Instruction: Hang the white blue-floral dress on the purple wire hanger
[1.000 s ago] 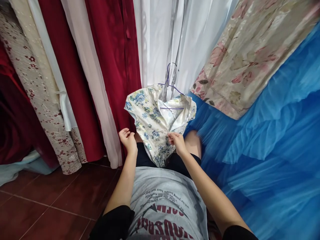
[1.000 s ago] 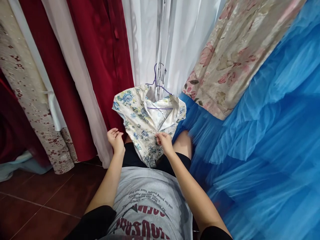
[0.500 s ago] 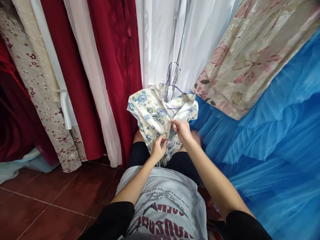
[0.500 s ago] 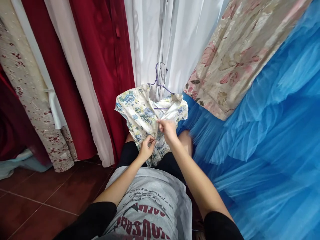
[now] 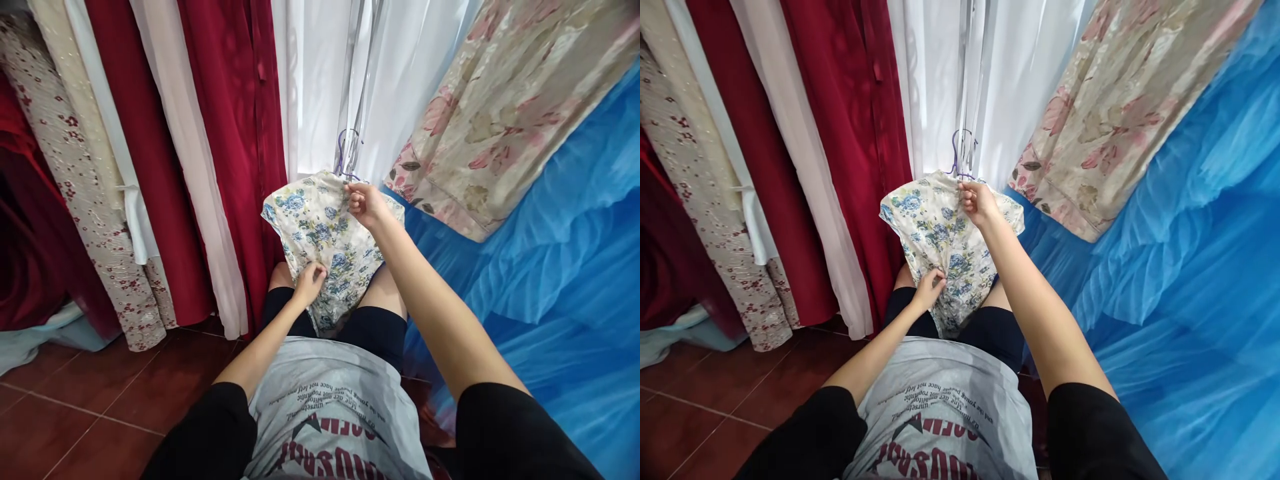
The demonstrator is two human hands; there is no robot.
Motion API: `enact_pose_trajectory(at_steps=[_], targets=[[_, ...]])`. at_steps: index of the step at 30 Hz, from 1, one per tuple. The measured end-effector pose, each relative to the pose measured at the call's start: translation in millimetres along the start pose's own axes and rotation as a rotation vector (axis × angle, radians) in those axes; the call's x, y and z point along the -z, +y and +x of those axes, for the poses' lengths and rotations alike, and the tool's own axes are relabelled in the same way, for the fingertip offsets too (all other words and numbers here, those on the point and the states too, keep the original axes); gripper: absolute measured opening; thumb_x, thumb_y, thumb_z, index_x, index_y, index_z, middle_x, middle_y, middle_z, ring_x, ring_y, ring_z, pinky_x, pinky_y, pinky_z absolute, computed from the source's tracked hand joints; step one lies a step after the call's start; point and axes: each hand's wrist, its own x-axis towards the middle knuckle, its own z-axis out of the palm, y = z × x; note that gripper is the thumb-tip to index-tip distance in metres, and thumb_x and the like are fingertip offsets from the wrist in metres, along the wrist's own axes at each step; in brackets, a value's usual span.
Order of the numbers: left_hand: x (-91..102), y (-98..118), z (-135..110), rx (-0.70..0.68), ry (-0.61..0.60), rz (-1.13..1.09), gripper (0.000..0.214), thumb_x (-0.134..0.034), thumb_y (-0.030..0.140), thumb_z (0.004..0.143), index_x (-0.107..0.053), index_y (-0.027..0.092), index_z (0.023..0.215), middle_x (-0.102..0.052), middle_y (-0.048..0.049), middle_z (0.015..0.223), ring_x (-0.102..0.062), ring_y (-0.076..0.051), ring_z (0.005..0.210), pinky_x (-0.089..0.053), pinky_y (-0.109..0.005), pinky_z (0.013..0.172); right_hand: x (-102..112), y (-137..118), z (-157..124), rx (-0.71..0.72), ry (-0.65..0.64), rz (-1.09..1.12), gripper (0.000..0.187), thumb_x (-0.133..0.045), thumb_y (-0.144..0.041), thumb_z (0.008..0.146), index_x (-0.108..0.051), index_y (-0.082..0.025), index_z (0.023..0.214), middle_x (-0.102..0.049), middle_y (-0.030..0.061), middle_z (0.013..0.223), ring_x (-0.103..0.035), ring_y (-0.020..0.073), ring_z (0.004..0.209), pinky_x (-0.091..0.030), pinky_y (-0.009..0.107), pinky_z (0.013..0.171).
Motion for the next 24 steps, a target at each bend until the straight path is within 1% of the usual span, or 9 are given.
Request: enact_pose_trajectory(at_steps=[3,5,7,11,13,15,17,20,24], targets=[[21.4,40,46,-0.16,0.11,-0.023,0.02,-0.053,0.034,0.096,-0.063,0.023,0.109,-0.068,-0.0068,0.105,-0.064,-0.022,0.099,-0.049,-0.035,0.092,5,12,-7,0.084,0.018,-0.128,0.01,-0.063,-0.017,0.077,-0.057,-0.017,0.07,-0.04,-0.0077,0.045,-0.029,0.0052,0.039,-0.021,0.018,0.037],[38.0,78,85,-0.319,0.203,-0.006,0.033,-0.048,0.036,0.1,-0.058,0.024,0.129,-0.068,-0.0073,0.106,-0.065,-0.021,0.096,-0.05,-0.036,0.09,6,15,-13,0.162,0.046,-0.217,0.012,-0.065,-0.019,0.075,-0.056,-0.017,0.067,-0.044,-0.0056,0.047,-0.034,0.0061,0.042,-0.024,0.019,0.039],[52.4,113,122,-0.427,0.203,0.041,0.036,-0.045,0.035,0.103,-0.054,0.027,0.137,-0.068,-0.0053,0.102,-0.066,-0.021,0.091,-0.052,-0.038,0.088,5,15,-18,0.248,0.049,-0.288,0.015,-0.067,-0.021,0.073,-0.056,-0.018,0.065,-0.045,-0.0047,0.049,-0.037,0.0068,0.044,-0.026,0.02,0.041],[62.5,157,170,-0.583,0.107,0.25,0.02,-0.051,0.031,0.101,-0.068,0.021,0.103,-0.068,-0.0063,0.097,-0.064,-0.023,0.095,-0.051,-0.04,0.09,6,17,-17,0.358,0.026,-0.39,0.015,-0.065,-0.021,0.074,-0.056,-0.018,0.062,-0.046,-0.0042,0.048,-0.035,0.0076,0.044,-0.025,0.022,0.042],[60.2,166,179,-0.606,0.105,0.329,0.021,-0.052,0.029,0.1,-0.066,0.018,0.09,-0.067,-0.0078,0.094,-0.064,-0.024,0.094,-0.05,-0.04,0.09,8,25,-11,0.39,0.09,-0.458,0.017,-0.063,-0.019,0.074,-0.056,-0.019,0.058,-0.045,-0.0041,0.044,-0.033,0.0078,0.042,-0.024,0.023,0.042],[60.9,170,183,-0.604,0.136,0.338,0.021,-0.052,0.028,0.1,-0.064,0.018,0.088,-0.066,-0.0084,0.094,-0.063,-0.024,0.094,-0.048,-0.039,0.091,11,37,-4,0.39,0.188,-0.534,0.022,-0.062,-0.017,0.072,-0.053,-0.019,0.052,-0.042,-0.005,0.04,-0.031,0.0077,0.041,-0.024,0.023,0.042],[70.7,167,189,-0.57,0.233,0.26,0.02,-0.051,0.029,0.1,-0.063,0.018,0.089,-0.066,-0.0074,0.093,-0.063,-0.023,0.095,-0.047,-0.036,0.092,13,50,-2,0.358,0.237,-0.581,0.024,-0.061,-0.015,0.069,-0.051,-0.02,0.048,-0.038,-0.006,0.037,-0.031,0.0076,0.04,-0.024,0.024,0.043],[105.5,149,205,-0.392,0.488,-0.026,0.016,-0.056,0.025,0.098,-0.063,0.018,0.085,-0.066,-0.0042,0.086,-0.062,-0.019,0.093,-0.046,-0.027,0.087,15,66,-10,0.327,0.157,-0.549,0.02,-0.061,-0.019,0.069,-0.054,-0.019,0.05,-0.039,-0.0065,0.037,-0.03,0.0073,0.04,-0.022,0.024,0.043],[153.7,101,208,0.193,0.802,-0.778,0.025,-0.06,0.014,0.092,-0.053,0.018,0.069,-0.054,0.0024,0.065,-0.057,-0.011,0.069,-0.044,-0.018,0.067,7,86,-27,0.27,0.063,-0.411,0.016,-0.062,-0.023,0.067,-0.058,-0.017,0.053,-0.04,-0.0064,0.038,-0.028,0.0064,0.039,-0.019,0.023,0.041]])
